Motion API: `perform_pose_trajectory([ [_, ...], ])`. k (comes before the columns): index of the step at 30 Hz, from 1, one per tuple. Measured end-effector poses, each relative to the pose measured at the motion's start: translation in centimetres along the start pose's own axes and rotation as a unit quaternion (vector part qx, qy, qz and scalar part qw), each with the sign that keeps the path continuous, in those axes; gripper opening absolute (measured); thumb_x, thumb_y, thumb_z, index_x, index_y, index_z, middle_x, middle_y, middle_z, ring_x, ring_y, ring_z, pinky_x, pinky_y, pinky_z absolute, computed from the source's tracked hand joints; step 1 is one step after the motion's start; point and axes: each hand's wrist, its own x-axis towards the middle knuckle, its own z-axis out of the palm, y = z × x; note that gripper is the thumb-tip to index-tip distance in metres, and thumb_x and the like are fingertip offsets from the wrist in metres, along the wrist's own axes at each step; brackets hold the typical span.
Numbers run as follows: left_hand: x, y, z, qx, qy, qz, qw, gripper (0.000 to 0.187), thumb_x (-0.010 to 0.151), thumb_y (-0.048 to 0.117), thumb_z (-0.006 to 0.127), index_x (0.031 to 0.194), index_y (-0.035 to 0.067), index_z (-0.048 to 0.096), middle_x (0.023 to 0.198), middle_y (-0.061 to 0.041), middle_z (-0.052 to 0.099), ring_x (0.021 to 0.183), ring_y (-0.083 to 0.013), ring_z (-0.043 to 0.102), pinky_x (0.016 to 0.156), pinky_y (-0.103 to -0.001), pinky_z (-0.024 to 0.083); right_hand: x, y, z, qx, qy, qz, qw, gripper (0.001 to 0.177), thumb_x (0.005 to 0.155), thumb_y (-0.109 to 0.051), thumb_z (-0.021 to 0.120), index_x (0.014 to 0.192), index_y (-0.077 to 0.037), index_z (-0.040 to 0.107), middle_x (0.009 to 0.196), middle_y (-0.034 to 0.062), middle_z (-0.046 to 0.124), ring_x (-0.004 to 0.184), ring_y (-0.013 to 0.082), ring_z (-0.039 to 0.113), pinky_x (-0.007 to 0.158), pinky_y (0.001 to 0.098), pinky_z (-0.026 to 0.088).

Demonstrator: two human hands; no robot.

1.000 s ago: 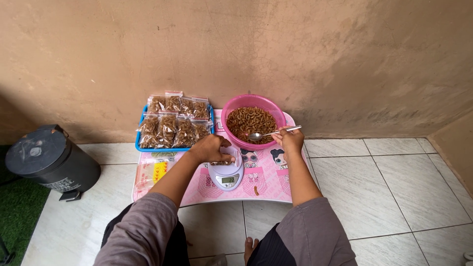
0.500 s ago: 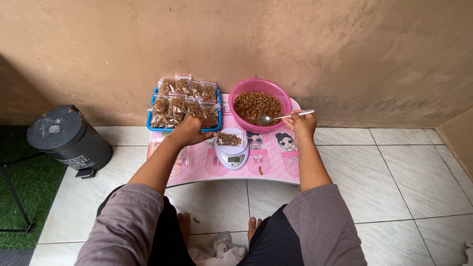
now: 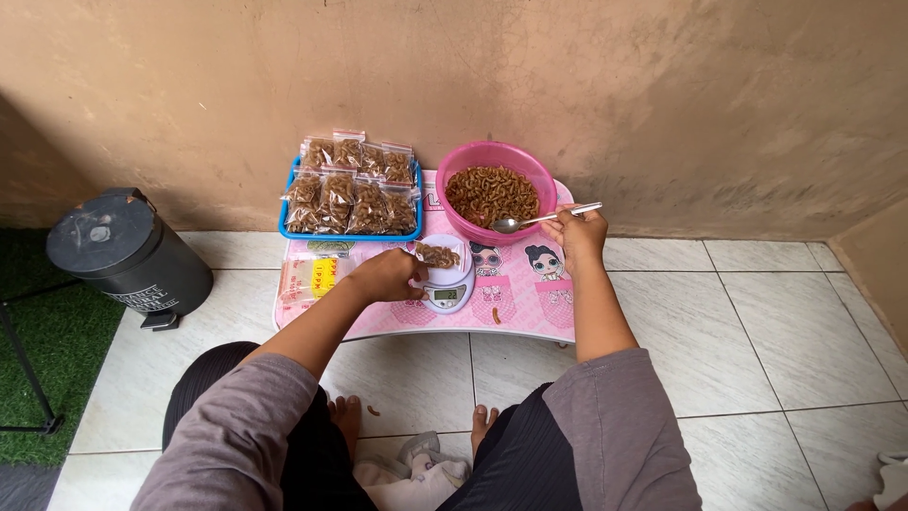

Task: Packaging grains into small plastic bags using a spoon and a digital scale for portioning.

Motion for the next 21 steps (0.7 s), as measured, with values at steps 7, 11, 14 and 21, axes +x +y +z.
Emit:
perform_pose_trajectory([
  [7, 0.1, -0.3, -1.2, -0.022, 0.024, 0.0, 0.999, 0.035, 0.078, 0.035, 0.08, 0.105, 0.013, 0.078, 0.096, -0.01, 0.079, 0.097, -0.0319, 0.075, 0.088, -0.047, 0.059, 0.4, 0.7, -1.0, -0.025, -0.011, 0.01, 1.0, 0.015, 0.097, -0.005, 0.063, 0.111, -0.004, 0.056, 0.095, 0.0226, 0.066, 0.087, 0.0361, 0.077, 0.082, 0.0458, 0.065],
  [11, 0.8, -1.0, -1.1, -0.029, 0.085, 0.005, 0.996, 0.04, 0.077, 0.032, 0.082, 0.111, 0.013, 0.074, 0.1, -0.011, 0.076, 0.1, -0.0336, 0.073, 0.088, -0.045, 0.059, 1.0, 1.2, -0.9, -0.022, -0.004, 0.021, 1.0, 0.018, 0.096, -0.004, 0.064, 0.112, -0.003, 0.057, 0.094, 0.0235, 0.066, 0.089, 0.038, 0.076, 0.082, 0.0463, 0.065],
  [14, 2.1, -0.8, -0.3, -0.012, 0.112, 0.017, 0.993, 0.051, 0.076, 0.034, 0.086, 0.118, 0.011, 0.072, 0.106, -0.013, 0.073, 0.104, -0.0338, 0.072, 0.091, -0.043, 0.058, 1.3, 1.3, -0.5, -0.017, -0.002, 0.026, 1.0, 0.02, 0.095, -0.004, 0.066, 0.113, -0.002, 0.057, 0.095, 0.024, 0.067, 0.088, 0.0378, 0.076, 0.082, 0.0467, 0.065],
  [21, 6.3, -0.4, 2.4, 0.019, 0.104, 0.025, 0.994, 0.084, 0.071, 0.052, 0.088, 0.135, 0.005, 0.062, 0.121, -0.016, 0.066, 0.117, -0.0345, 0.065, 0.1, -0.04, 0.055, 0.8, 1.0, 1.0, 0.0, -0.003, 0.035, 0.999, 0.022, 0.097, -0.005, 0.064, 0.117, -0.001, 0.056, 0.102, 0.0289, 0.067, 0.092, 0.039, 0.076, 0.084, 0.0472, 0.065],
])
